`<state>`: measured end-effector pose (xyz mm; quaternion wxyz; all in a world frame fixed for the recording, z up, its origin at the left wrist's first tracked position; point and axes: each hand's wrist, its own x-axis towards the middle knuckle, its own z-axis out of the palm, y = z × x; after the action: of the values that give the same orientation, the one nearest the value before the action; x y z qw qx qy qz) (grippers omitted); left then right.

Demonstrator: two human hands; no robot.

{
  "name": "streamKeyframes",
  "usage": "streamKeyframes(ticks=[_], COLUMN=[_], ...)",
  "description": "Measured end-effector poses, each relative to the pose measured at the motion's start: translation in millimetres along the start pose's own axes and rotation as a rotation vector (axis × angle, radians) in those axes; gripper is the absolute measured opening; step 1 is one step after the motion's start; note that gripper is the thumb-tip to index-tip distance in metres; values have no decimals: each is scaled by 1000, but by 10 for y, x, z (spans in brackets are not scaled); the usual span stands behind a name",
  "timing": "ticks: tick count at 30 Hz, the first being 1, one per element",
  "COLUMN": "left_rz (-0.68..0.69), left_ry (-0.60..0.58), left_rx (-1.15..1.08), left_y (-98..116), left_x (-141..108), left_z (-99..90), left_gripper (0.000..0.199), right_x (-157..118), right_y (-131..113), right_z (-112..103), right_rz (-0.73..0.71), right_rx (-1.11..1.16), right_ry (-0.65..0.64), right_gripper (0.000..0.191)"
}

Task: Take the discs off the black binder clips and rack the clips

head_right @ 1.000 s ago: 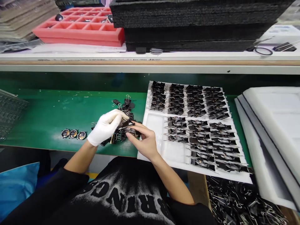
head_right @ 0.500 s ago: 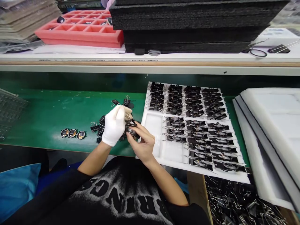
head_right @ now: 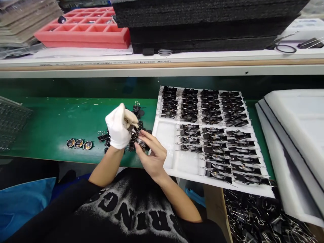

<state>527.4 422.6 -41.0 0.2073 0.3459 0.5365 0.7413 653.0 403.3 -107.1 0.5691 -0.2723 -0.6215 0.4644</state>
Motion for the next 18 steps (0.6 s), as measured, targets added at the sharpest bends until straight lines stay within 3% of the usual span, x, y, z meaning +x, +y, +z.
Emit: streamKeyframes(ticks=[5,18], left_rz=[115,17], left_ry=[-15,-32], left_rx=[135,230], left_y=[43,-21], left_x=[45,-51], left_z=[-6,70], left_gripper=[63,70], right_x=[75,87], right_y=[-1,66], right_z=[-55,-62], right_rz=[72,66], right_rx=[-74,-116], right_ry=[1,-42], right_gripper=[24,31])
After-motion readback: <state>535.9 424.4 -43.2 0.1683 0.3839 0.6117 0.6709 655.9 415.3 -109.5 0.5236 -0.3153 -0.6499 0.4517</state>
